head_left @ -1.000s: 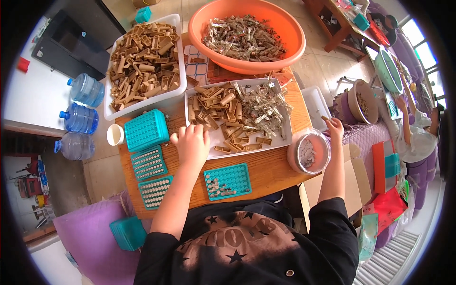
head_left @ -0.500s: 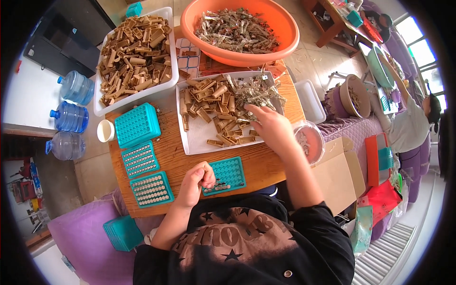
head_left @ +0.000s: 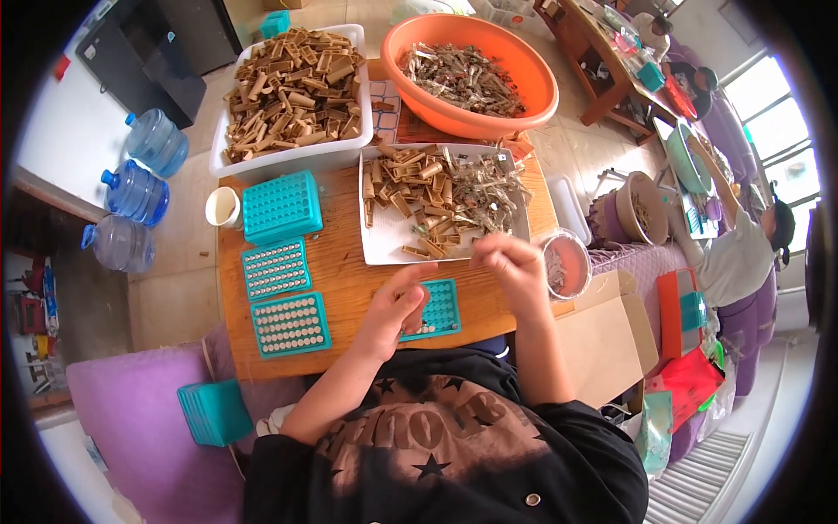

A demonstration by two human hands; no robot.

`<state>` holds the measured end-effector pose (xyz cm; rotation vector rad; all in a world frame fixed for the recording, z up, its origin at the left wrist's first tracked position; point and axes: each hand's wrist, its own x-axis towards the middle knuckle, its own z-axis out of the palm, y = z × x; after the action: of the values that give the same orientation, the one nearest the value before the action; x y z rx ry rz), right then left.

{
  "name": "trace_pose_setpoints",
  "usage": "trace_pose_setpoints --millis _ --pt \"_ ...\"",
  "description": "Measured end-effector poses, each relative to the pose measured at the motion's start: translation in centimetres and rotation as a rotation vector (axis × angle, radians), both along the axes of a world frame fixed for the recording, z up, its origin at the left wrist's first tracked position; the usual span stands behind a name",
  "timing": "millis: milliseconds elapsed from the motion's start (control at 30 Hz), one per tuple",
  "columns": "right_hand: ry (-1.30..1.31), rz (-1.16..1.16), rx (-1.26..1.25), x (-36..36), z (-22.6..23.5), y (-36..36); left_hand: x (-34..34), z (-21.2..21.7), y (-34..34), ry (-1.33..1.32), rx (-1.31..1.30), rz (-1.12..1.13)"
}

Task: The person assembles small products by hand, inserting metallic components into wooden pieces and then organizing the finished products into plastic trays.

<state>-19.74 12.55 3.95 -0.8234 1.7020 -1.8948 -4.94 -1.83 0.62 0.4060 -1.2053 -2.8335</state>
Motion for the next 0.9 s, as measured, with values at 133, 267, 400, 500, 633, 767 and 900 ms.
trace_pose_setpoints --millis 133,267,400,500,633,767,900 --pt "0.158 0.257 0.072 3.6 0.1 0.5 -0.4 -0.1 -0.8 0.014 0.097 0.152" --pt "0.028 0.476 0.066 5.3 0.0 1.5 1.0 -0.2 -1.6 0.061 -0.013 0.088" --pt "-0.069 0.415 0.050 5.7 -0.4 2.2 2.7 -0.3 -2.5 0.126 -0.380 0.078" --pt "-0.108 0.429 -0.043 5.5 -0.7 2.4 3.7 -0.6 -2.8 0.167 -0.526 0.090" --pt "-0.096 0.476 -0.074 5.6 -0.6 2.3 4.8 -0.5 -2.7 -0.097 -0.099 -0.231" --pt "-0.047 0.611 0.096 5.5 -0.2 2.5 5.0 -0.9 -2.1 -0.010 -0.082 -0.014" --pt "-0.067 0.928 0.249 5.0 -0.1 2.7 4.1 1.0 -1.1 0.197 -0.755 -0.043"
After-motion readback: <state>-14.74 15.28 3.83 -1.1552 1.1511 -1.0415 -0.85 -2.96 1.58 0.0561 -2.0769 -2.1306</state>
